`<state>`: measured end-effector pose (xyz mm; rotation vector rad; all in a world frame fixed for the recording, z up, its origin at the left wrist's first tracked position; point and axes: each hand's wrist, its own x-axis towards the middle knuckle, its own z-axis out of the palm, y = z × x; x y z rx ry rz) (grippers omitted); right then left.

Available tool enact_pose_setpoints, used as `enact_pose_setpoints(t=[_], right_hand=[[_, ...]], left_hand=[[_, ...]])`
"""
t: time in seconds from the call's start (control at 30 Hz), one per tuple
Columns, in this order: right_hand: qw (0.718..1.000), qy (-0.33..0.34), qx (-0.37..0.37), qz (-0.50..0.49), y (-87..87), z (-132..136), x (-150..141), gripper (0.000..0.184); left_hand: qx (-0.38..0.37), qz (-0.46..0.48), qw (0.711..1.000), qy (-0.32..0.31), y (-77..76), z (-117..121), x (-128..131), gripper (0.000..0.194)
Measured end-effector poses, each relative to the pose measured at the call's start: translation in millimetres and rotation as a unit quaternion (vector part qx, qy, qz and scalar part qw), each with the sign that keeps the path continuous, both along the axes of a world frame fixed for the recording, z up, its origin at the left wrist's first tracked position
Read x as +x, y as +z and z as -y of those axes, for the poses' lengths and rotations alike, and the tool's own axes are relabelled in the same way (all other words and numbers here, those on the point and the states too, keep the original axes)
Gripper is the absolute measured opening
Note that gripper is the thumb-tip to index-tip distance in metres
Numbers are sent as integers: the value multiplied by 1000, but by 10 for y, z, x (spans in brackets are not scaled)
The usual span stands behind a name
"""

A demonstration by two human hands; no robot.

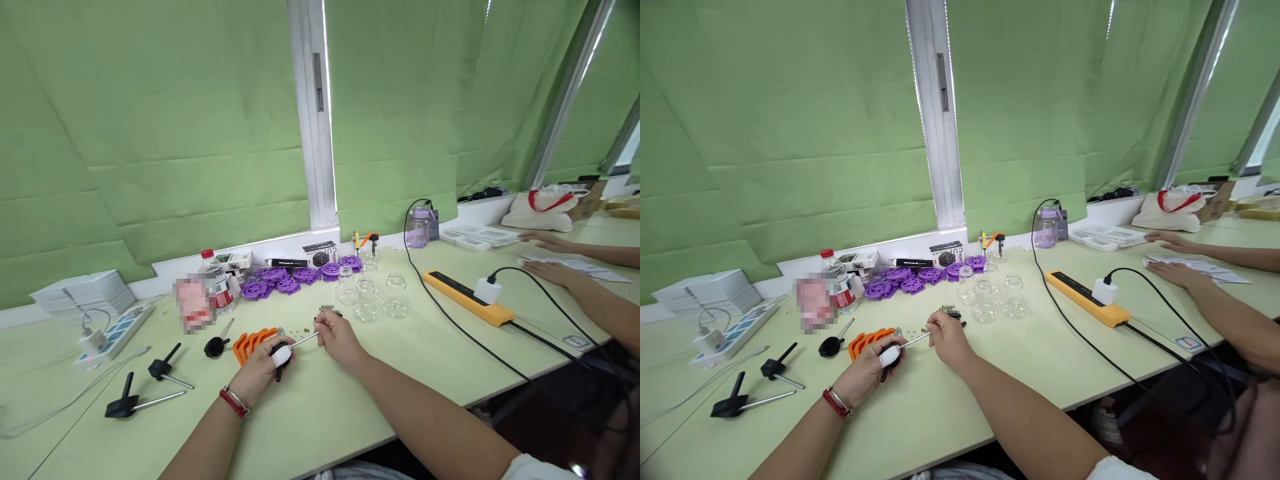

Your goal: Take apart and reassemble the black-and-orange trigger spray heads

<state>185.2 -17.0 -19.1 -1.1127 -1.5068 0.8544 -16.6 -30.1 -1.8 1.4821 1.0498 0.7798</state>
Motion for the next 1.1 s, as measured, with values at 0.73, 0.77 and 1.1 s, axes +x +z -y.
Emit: enact_pose_setpoints(t=[0.73,0.77,1.1], right_hand=[[947,65,-277,-148,-35,-50,113,14],[947,66,-277,-145,-26,-41,108,14],[951,68,-267,-138,-64,-28,91,17]], left_hand=[[71,-106,992,-16,-48,-55,-128,27],[72,-105,992,-16,-51,-55,-128,27],[74,-111,991,-20,-104,-91,-132,28]])
